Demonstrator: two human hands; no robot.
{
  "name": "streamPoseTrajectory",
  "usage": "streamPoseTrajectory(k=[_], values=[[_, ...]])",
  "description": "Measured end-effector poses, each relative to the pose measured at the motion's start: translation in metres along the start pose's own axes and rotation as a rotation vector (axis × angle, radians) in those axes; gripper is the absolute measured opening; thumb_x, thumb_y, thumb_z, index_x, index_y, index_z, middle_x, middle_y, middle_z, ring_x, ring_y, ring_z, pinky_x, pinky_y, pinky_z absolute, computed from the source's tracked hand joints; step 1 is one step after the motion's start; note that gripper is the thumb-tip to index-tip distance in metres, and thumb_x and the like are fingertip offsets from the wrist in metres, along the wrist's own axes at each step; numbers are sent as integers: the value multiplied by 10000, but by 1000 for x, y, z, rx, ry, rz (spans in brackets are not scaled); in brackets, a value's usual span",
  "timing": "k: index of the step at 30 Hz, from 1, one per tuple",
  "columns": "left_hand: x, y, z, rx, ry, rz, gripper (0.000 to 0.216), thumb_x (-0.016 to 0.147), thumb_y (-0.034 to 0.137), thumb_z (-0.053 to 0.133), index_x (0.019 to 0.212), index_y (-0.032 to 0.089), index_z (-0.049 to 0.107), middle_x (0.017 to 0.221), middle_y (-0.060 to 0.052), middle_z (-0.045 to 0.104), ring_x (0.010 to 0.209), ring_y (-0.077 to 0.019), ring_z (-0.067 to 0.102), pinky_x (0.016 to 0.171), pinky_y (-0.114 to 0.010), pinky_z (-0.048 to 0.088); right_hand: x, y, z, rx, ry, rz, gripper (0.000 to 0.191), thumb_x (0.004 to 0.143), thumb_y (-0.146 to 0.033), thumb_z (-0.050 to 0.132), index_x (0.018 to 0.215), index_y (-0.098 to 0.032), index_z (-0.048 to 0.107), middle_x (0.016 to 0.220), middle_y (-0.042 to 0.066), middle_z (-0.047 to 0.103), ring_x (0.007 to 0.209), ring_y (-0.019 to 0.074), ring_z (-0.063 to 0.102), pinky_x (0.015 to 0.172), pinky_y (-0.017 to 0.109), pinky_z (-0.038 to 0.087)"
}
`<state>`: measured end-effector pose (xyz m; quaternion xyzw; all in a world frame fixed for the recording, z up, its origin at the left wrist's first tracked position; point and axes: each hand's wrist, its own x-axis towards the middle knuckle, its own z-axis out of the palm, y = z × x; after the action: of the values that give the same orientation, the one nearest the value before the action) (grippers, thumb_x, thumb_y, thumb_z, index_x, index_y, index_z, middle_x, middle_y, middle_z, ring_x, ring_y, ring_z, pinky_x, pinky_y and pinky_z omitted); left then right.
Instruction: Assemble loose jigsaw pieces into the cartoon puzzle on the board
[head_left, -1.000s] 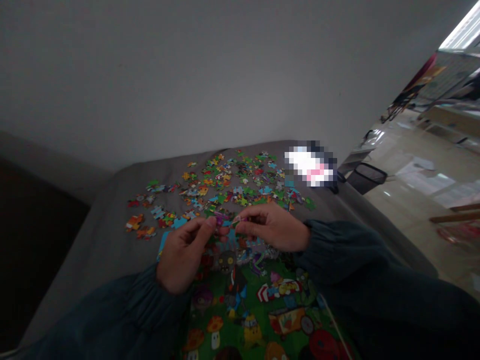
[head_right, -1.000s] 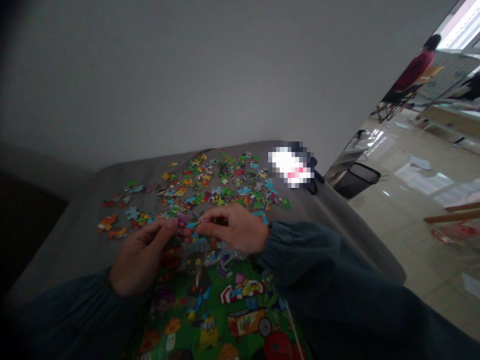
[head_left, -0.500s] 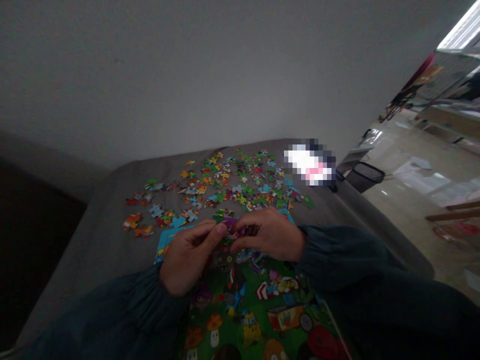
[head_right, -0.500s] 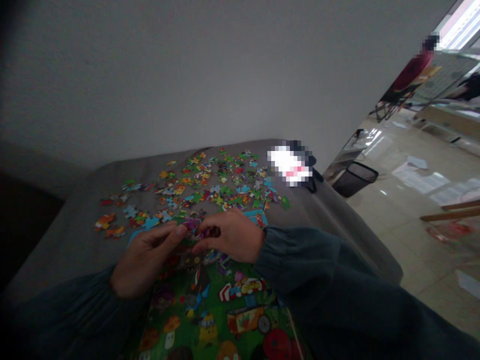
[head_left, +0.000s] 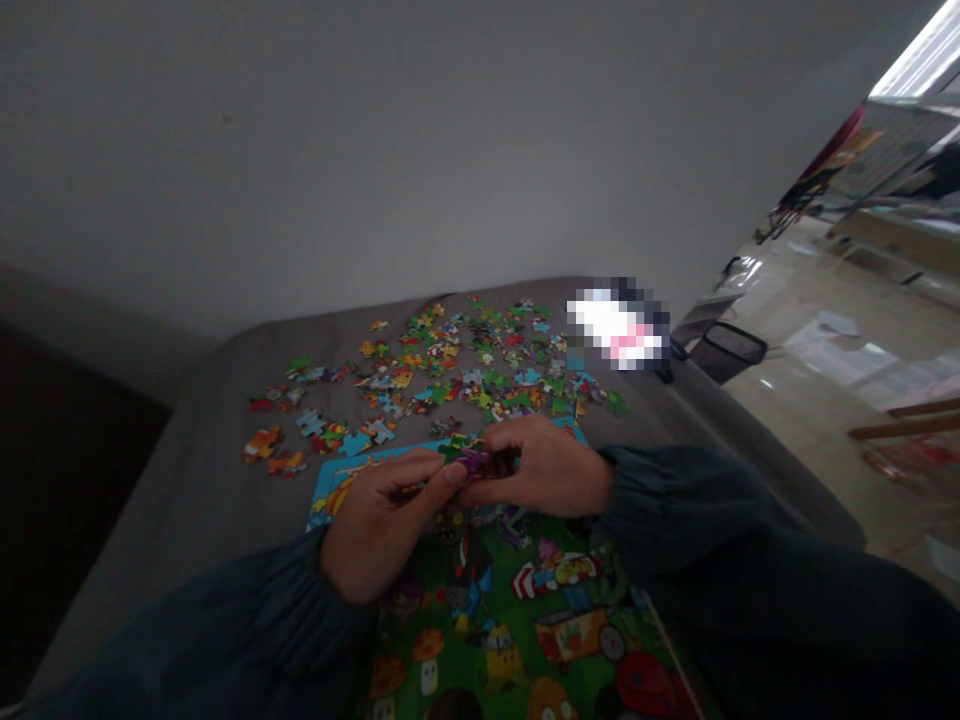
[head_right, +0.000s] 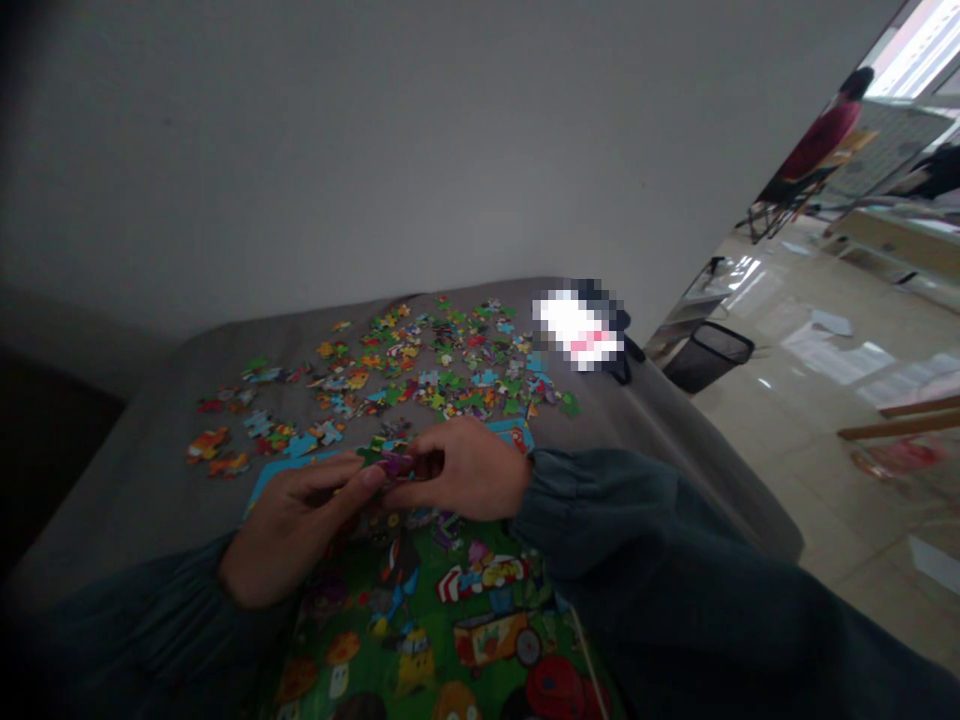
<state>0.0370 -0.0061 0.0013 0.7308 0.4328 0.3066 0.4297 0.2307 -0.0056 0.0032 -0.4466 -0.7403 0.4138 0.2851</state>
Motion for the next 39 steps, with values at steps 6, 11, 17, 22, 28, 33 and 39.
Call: streamPoseTrajectory(k=[6, 11, 17, 22, 28, 33, 39], values=[[1, -2, 0, 14, 29, 28, 329, 854, 382, 577, 600, 220, 708, 738, -26, 571, 704, -164, 562, 622, -232, 428, 0, -1, -3, -3, -37, -19, 172, 718, -265, 782, 646, -149, 677, 589, -54, 495, 547, 67, 473, 500, 208, 339], [0, -3, 0, 4, -1, 40, 327, 864, 376, 572, 610, 221, 707, 745, -24, 578, 704, -157, 560, 635, -227, 433, 0, -1, -4, 80, -62, -5, 140, 713, -227, 774, 662, -140, 677, 603, -54, 494, 565, 72, 467, 517, 212, 351], [-1, -4, 0, 26, -19, 56, 334, 880, 364, 554, 629, 205, 704, 800, -26, 602, 786, -163, 589, 674, -226, 444, 0, 0, -2, 131, -95, 29, 171, 707, -268, 776, 692, -131, 675, 615, -47, 515, 580, 77, 479, 527, 209, 368], [-1, -4, -1, 42, 2, 49, 351, 885, 372, 549, 620, 196, 697, 771, -18, 606, 748, -152, 587, 648, -226, 442, -1, -3, -2, 91, -72, -8, 144, 716, -238, 754, 678, -137, 660, 631, -45, 499, 589, 77, 475, 544, 211, 370], [-3, 2, -2, 56, -8, 122, 315, 876, 303, 565, 610, 206, 702, 830, -21, 640, 746, -134, 607, 663, -204, 468, -1, -5, -4, 103, -81, -10, 138, 720, -173, 714, 641, -142, 607, 614, -54, 481, 588, 73, 447, 548, 204, 352], [-2, 4, -3, 39, 42, 164, 252, 837, 262, 617, 610, 213, 713, 819, -17, 667, 745, -134, 635, 661, -188, 492, -1, -5, -4, 128, -70, -24, 138, 708, -167, 720, 651, -140, 597, 623, -52, 488, 583, 72, 440, 551, 207, 355], [-4, -5, -2, -113, 95, 85, 66, 797, 275, 684, 793, 231, 733, 812, 1, 702, 689, -129, 640, 611, -192, 508, -1, -6, -2, 123, 9, -61, 157, 711, -204, 720, 652, -148, 586, 627, -50, 495, 576, 73, 455, 553, 208, 364]])
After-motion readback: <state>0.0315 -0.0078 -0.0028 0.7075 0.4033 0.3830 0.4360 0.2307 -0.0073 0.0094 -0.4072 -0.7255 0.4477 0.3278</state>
